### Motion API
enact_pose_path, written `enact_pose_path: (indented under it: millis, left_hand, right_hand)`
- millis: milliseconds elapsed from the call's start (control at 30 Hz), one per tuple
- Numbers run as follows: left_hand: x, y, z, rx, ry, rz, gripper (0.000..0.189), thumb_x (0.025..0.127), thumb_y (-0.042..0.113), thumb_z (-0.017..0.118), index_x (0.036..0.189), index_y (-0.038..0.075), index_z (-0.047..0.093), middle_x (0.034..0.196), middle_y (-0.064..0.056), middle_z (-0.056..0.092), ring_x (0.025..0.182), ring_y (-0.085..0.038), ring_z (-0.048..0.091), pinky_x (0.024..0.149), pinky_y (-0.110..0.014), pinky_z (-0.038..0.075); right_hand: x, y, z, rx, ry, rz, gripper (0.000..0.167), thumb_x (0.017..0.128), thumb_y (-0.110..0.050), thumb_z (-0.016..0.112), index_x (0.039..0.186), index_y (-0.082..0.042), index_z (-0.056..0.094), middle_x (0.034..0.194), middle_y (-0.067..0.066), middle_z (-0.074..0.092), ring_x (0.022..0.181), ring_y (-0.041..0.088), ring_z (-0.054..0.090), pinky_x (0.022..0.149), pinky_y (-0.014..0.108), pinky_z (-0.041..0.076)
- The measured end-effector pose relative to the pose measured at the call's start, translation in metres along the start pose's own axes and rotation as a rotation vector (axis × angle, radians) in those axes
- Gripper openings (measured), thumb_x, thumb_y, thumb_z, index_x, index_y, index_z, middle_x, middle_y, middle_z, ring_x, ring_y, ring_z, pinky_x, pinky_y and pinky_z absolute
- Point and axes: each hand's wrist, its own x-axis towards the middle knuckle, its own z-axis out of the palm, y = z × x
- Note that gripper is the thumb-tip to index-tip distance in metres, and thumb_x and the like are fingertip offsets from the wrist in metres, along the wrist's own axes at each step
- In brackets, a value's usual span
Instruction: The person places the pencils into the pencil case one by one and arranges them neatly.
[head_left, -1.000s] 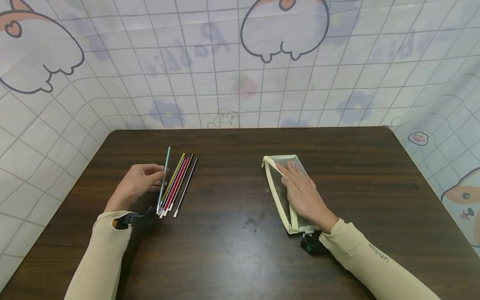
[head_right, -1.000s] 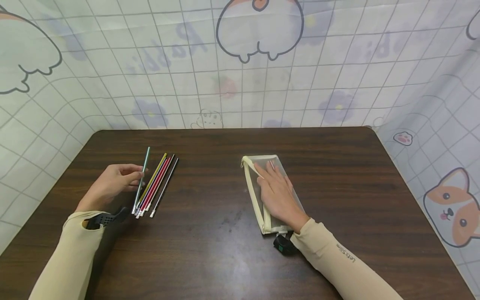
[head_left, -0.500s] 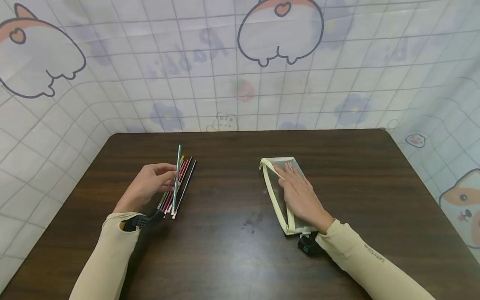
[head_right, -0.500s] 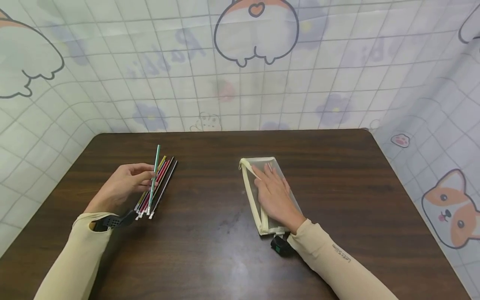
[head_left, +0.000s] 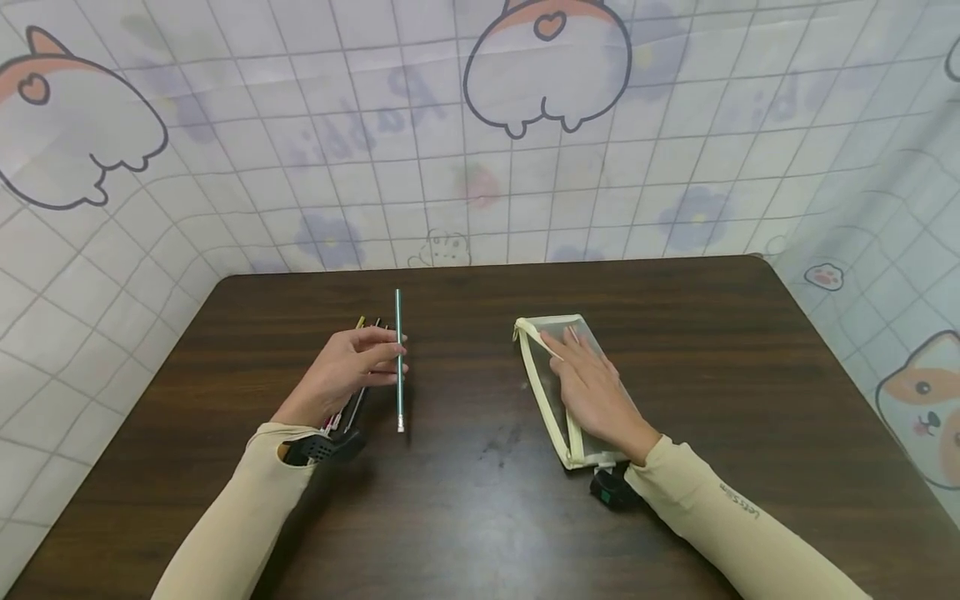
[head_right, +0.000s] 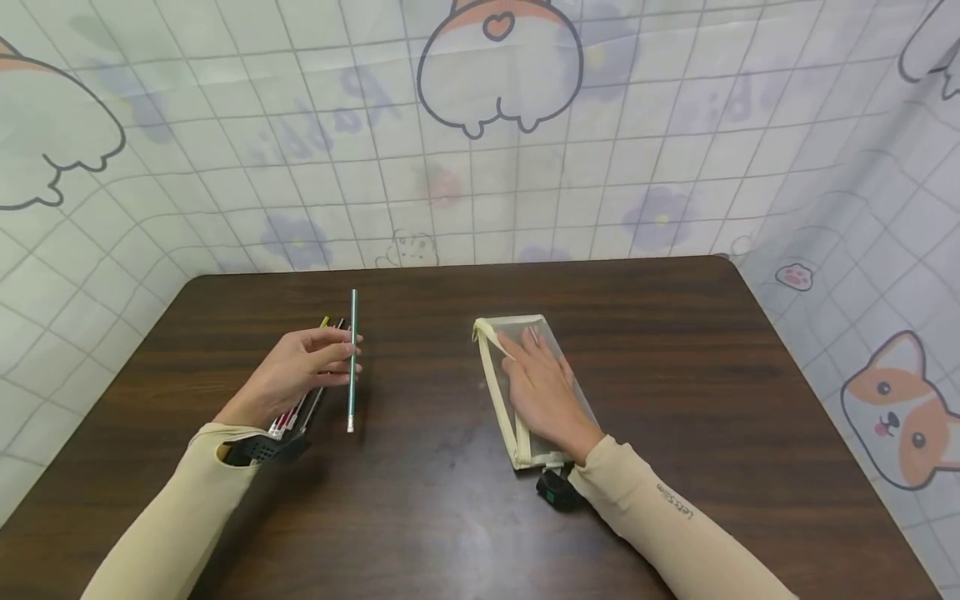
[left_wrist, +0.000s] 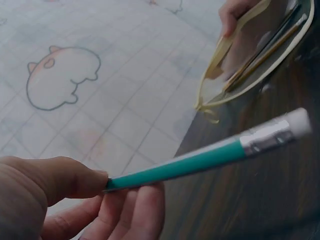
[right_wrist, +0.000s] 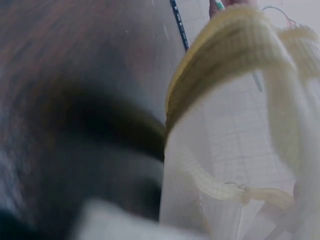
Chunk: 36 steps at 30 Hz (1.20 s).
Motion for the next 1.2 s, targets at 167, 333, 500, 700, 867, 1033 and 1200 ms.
enact_pose_path:
  millis: [167, 333, 500, 700, 867, 1033, 1200]
  left_hand:
    - [0.007, -0.004, 0.016, -0.113, -0.012, 0.012, 0.045, 0.101, 0.013, 0.066, 0.137, -0.009, 0.052, 0.134, -0.022, 0.062, 0.094, -0.014, 0.074, 0.086, -0.03, 0.066]
    - [0.013, -0.009, 0.03, -0.192, -0.012, 0.01, 0.04, 0.101, 0.01, 0.065, 0.133, -0.01, 0.052, 0.122, -0.014, 0.066, 0.089, -0.014, 0.074, 0.085, -0.032, 0.067]
    - [0.019, -0.01, 0.047, -0.236, -0.018, 0.001, 0.03, 0.101, 0.009, 0.064, 0.126, -0.006, 0.057, 0.112, -0.009, 0.067, 0.087, -0.015, 0.072, 0.084, -0.033, 0.067]
    - [0.023, -0.008, 0.07, -0.27, -0.046, -0.008, 0.021, 0.102, 0.011, 0.064, 0.119, 0.0, 0.059, 0.117, -0.016, 0.066, 0.086, -0.015, 0.072, 0.088, -0.037, 0.067]
    - [0.026, -0.007, 0.087, -0.29, -0.052, -0.018, 0.018, 0.103, 0.011, 0.063, 0.117, 0.001, 0.059, 0.12, -0.02, 0.064, 0.088, -0.016, 0.071, 0.09, -0.038, 0.066]
    - [0.029, -0.005, 0.102, -0.309, -0.071, -0.021, 0.017, 0.102, 0.01, 0.064, 0.115, 0.001, 0.058, 0.116, -0.018, 0.065, 0.087, -0.017, 0.071, 0.089, -0.038, 0.066]
    - [0.031, -0.004, 0.118, -0.329, -0.11, -0.03, 0.017, 0.102, 0.008, 0.063, 0.116, 0.001, 0.057, 0.105, -0.01, 0.067, 0.085, -0.015, 0.071, 0.088, -0.037, 0.066]
  right_hand:
    - [0.0, 0.0, 0.001, 0.008, -0.002, 0.001, 0.051, 0.113, -0.037, 0.025, 0.163, -0.028, 0.033, 0.174, 0.013, 0.018, 0.164, 0.037, 0.009, 0.127, 0.073, 0.007]
    - [0.0, 0.0, 0.001, -0.001, -0.006, -0.005, 0.051, 0.113, -0.036, 0.024, 0.163, -0.027, 0.032, 0.174, 0.014, 0.018, 0.164, 0.038, 0.009, 0.126, 0.074, 0.007]
    - [0.0, 0.0, 0.002, -0.001, 0.002, -0.006, 0.051, 0.113, -0.036, 0.024, 0.163, -0.028, 0.033, 0.173, 0.015, 0.02, 0.163, 0.039, 0.01, 0.126, 0.075, 0.008]
    - [-0.001, 0.001, 0.002, 0.004, 0.007, -0.001, 0.051, 0.113, -0.036, 0.024, 0.163, -0.028, 0.033, 0.173, 0.014, 0.02, 0.164, 0.037, 0.01, 0.126, 0.075, 0.008]
    - [0.0, 0.001, 0.001, -0.002, 0.004, -0.007, 0.051, 0.113, -0.036, 0.023, 0.163, -0.028, 0.033, 0.173, 0.014, 0.02, 0.163, 0.037, 0.011, 0.125, 0.076, 0.009]
    - [0.001, 0.0, 0.001, 0.009, 0.002, 0.0, 0.051, 0.113, -0.036, 0.024, 0.163, -0.028, 0.033, 0.173, 0.013, 0.02, 0.164, 0.037, 0.01, 0.125, 0.076, 0.008]
    - [0.001, 0.0, 0.001, 0.011, 0.006, 0.005, 0.051, 0.113, -0.035, 0.024, 0.162, -0.027, 0.034, 0.173, 0.014, 0.02, 0.164, 0.037, 0.01, 0.125, 0.076, 0.008]
